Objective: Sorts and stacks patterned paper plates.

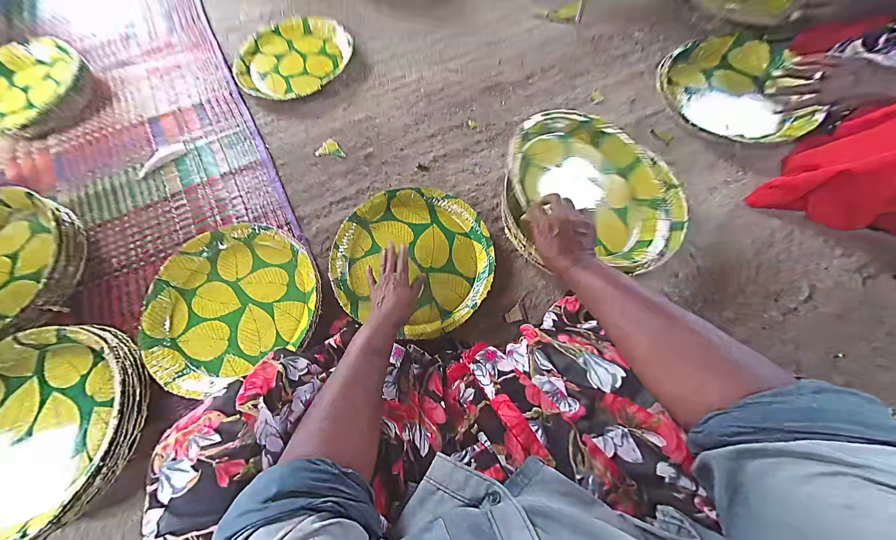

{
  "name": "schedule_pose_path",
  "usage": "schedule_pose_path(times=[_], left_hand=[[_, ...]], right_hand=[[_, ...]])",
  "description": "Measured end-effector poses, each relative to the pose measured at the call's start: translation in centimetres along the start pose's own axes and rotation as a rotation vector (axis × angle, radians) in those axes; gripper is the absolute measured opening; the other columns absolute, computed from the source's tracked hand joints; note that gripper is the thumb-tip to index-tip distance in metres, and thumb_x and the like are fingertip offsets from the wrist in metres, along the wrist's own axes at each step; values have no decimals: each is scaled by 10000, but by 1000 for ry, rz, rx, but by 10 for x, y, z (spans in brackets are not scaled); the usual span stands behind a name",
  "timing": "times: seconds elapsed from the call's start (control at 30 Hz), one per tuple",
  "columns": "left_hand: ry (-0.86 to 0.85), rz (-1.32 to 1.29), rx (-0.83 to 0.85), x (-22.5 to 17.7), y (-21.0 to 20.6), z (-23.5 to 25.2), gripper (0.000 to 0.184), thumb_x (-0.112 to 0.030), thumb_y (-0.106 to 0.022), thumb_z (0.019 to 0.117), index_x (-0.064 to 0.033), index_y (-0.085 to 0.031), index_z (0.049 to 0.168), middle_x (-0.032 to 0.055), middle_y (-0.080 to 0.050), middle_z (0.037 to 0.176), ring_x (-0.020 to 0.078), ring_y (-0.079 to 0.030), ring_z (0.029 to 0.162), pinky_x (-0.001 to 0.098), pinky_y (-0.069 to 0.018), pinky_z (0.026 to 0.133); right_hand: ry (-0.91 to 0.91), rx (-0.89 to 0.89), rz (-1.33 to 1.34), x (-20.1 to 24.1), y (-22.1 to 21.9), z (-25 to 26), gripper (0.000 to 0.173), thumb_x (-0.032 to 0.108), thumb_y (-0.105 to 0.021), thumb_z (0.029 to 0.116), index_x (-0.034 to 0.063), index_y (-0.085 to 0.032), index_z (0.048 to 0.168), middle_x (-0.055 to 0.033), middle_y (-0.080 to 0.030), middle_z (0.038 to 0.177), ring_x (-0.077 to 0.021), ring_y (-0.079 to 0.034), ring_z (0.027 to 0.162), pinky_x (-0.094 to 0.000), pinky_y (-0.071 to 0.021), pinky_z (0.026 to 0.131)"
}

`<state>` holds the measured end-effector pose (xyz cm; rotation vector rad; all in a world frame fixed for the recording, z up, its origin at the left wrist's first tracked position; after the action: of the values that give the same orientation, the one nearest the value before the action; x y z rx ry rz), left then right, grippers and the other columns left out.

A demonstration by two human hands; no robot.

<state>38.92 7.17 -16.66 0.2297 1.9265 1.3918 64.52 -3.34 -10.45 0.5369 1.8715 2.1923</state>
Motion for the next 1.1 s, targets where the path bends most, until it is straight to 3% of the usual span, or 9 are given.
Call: schedule_pose_path(times=[0.13,0.23,0.33,0.47,0.53,0.67,0.87,0.97,1.1], left_hand=[[-32,-31,-600,-7,47,-11,652,-317,-402,1071,23,-256,1608,258,-156,1696,385,-142,1589,590,-101,1268],[3,71,-251,-6,32,-12,611,-317,-459,1081,15,-344,1581,288,-223,1668,427,-200,1568,634,-182,1240],[62,179,304,5,-18,-20,858,-434,-591,1024,-47,-148,1649,239,-38,1717,403,-22,1598,663,-92,1243],[102,215,379,2,-28,-23,966,-470,-661,974,-85,-99,1660,192,20,1730,365,20,1605,662,-76,1244],[109,229,385,1,-27,-21,962,-460,-670,974,-99,-102,1662,176,16,1734,353,17,1607,657,-86,1245],[106,221,382,0,-26,-18,964,-440,-704,954,-107,-138,1660,170,-19,1735,360,-6,1606,659,-113,1242],[114,148,362,3,-21,-19,915,-411,-722,947,-128,-210,1652,146,-68,1737,351,-53,1605,678,-138,1229],[123,-29,57,-4,11,-14,609,-314,-550,1056,-70,-378,1587,175,-313,1669,329,-294,1553,587,-222,1248],[40,-108,-622,-15,64,-25,521,-194,-484,1039,31,-470,1509,270,-400,1594,409,-339,1520,584,-191,1259]], right_hand=[[627,-24,155,72,-22,-42,330,-5,-597,976,24,-700,1288,-236,-669,1328,-409,-676,1199,-575,-569,934],[839,490,125,105,-54,-66,374,200,-453,1106,36,-637,1387,-191,-539,1529,-407,-491,1434,-631,-414,1112],[633,600,42,85,-58,-51,511,392,-390,1120,63,-574,1465,-212,-480,1571,-419,-413,1482,-671,-272,1184],[-91,281,83,19,-29,-15,616,295,-608,1046,-39,-422,1529,-286,-442,1547,-451,-415,1453,-688,-325,1140],[-305,366,74,-5,-29,-18,436,112,-582,1022,-90,-535,1406,-315,-473,1491,-482,-440,1409,-681,-372,1090],[-324,463,43,-7,-20,-18,332,28,-533,1011,-114,-607,1301,-326,-521,1433,-481,-486,1367,-645,-403,1078],[-216,213,15,-14,-9,-7,436,299,-484,1103,-31,-605,1363,-338,-570,1377,-501,-517,1337,-687,-365,1095],[-46,61,74,7,4,-8,396,168,-457,1109,26,-553,1466,-296,-524,1484,-492,-540,1336,-659,-438,1038],[562,-6,179,69,-20,-37,382,23,-561,1016,87,-673,1376,-245,-644,1382,-439,-656,1238,-608,-543,983]])
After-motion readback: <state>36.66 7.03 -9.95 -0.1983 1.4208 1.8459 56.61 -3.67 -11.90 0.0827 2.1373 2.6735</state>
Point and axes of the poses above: each hand's wrist, its own z-axis towards the middle knuckle, its own y-axis out of the back of the hand, x = y × z, the point moved 6 cm from there along z, towards the middle knuckle
